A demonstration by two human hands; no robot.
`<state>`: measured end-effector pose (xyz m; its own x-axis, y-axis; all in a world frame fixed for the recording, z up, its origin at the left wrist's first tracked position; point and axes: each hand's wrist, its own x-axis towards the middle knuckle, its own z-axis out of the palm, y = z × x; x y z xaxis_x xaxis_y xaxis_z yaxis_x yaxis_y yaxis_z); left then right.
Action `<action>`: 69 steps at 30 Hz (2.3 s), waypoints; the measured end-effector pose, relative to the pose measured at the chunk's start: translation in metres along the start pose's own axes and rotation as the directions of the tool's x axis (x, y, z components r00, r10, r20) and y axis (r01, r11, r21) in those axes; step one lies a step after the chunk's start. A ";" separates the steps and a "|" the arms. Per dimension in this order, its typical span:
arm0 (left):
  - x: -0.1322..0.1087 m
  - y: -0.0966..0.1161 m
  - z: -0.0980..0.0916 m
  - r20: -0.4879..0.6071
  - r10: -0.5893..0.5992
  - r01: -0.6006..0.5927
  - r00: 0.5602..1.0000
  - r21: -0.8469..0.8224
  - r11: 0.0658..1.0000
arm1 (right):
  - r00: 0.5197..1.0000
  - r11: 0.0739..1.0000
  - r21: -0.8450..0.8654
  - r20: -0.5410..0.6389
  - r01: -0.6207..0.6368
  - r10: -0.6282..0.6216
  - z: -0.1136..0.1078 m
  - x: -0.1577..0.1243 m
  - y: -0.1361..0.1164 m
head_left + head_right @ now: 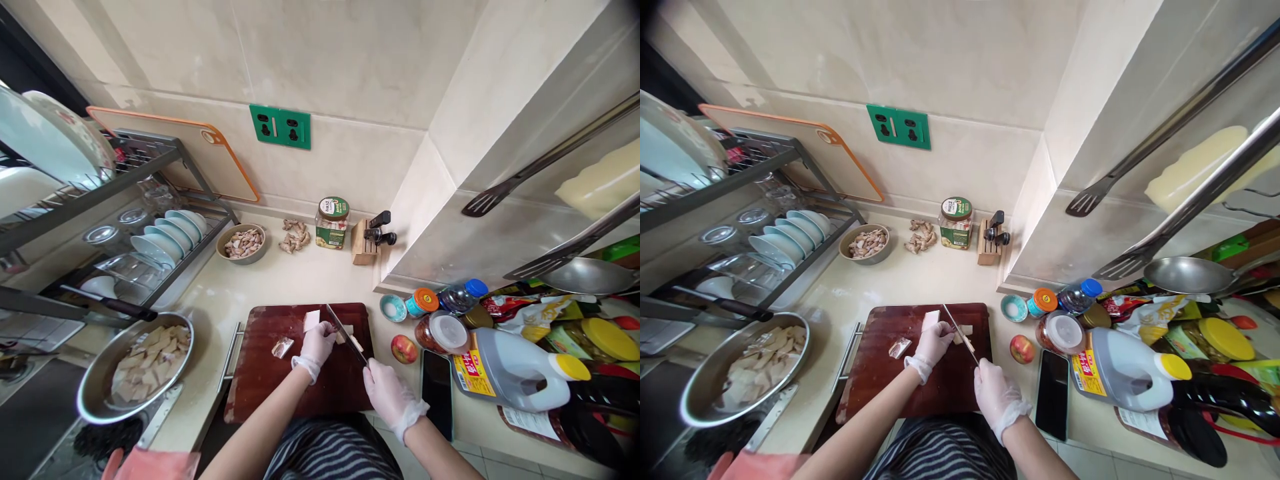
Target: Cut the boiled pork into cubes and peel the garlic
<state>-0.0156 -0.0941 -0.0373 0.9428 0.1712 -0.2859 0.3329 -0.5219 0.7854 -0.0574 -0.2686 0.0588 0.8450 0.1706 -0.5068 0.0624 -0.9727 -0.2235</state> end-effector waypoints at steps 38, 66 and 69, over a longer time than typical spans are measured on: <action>0.013 0.011 -0.011 0.081 -0.049 0.038 0.996 0.123 0.992 | 0.997 0.998 0.010 0.039 0.065 -0.066 0.007 0.047 -0.011; -0.013 0.004 0.002 0.023 0.197 -0.196 0.980 0.267 0.944 | 0.998 0.997 0.065 -0.041 0.039 -0.037 0.031 0.035 -0.016; -0.014 0.004 0.002 0.030 0.212 -0.210 0.977 0.312 0.927 | 1.000 0.998 0.060 -0.010 0.018 -0.017 0.031 0.027 -0.011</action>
<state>-0.0277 -0.1000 -0.0310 0.9911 0.0319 -0.1296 0.1057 -0.7802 0.6165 -0.0523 -0.2486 0.0217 0.8493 0.1860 -0.4941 0.0455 -0.9582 -0.2825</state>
